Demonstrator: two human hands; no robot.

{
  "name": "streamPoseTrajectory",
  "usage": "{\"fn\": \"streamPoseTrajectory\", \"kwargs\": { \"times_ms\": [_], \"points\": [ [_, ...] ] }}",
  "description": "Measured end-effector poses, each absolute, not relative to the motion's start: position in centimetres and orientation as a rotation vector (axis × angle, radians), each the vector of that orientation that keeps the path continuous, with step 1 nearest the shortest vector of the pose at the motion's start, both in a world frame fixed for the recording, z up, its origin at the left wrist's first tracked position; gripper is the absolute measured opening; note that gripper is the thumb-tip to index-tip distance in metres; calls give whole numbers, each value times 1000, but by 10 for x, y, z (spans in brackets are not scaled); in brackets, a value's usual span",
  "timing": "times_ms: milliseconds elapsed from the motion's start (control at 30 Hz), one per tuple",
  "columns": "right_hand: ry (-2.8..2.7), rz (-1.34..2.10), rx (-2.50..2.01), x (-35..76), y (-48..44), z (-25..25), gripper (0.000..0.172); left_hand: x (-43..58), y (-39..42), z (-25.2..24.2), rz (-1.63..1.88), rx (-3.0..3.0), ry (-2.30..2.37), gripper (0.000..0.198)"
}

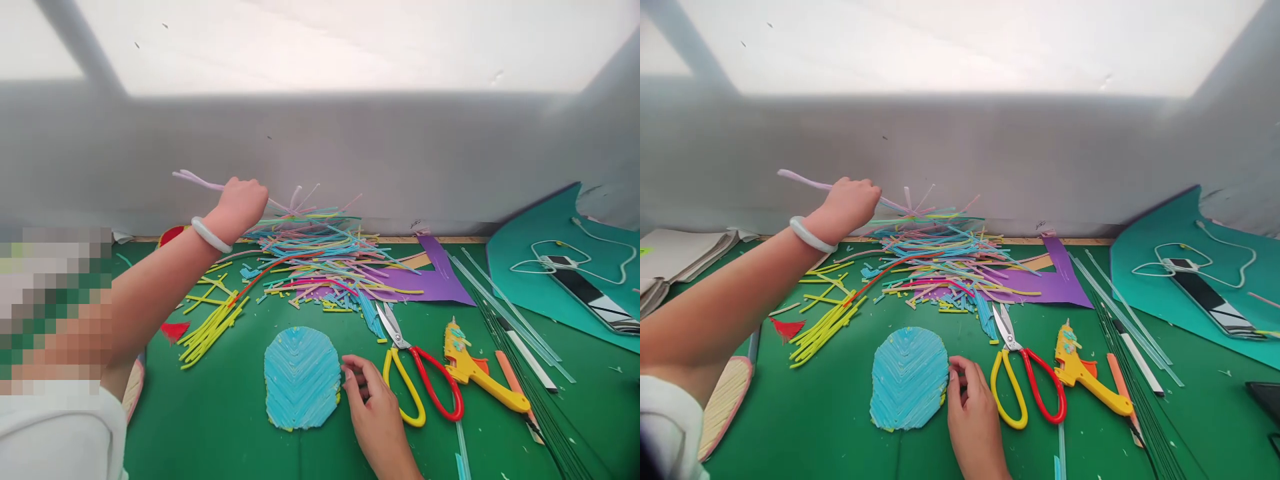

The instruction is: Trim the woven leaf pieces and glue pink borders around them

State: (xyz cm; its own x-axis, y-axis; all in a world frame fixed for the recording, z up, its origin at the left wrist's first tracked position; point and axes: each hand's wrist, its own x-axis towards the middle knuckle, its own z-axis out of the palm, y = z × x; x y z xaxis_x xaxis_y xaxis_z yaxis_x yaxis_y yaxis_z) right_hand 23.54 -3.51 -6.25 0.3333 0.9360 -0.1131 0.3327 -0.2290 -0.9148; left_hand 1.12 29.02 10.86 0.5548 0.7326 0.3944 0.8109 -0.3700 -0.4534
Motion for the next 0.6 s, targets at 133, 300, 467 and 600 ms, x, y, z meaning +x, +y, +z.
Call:
{"fn": "streamPoseTrajectory", "kwargs": {
  "times_ms": [133, 300, 467, 600],
  "points": [
    [-1149, 859, -1734, 236, -35, -61, 42, 7, 288, 115, -170, -2195, -1216, 29],
    [-1167, 832, -1725, 236, -34, -62, 40, 8, 294, 117, -157, -2206, -1250, 29],
    [-1210, 840, -1683, 236, -34, -61, 39, 1, 301, 109, -167, -2172, -1404, 17],
    [-1229, 799, -1653, 237, -34, -59, 38, -16, 306, 101, -156, -2073, -1672, 37]
  ]
}}
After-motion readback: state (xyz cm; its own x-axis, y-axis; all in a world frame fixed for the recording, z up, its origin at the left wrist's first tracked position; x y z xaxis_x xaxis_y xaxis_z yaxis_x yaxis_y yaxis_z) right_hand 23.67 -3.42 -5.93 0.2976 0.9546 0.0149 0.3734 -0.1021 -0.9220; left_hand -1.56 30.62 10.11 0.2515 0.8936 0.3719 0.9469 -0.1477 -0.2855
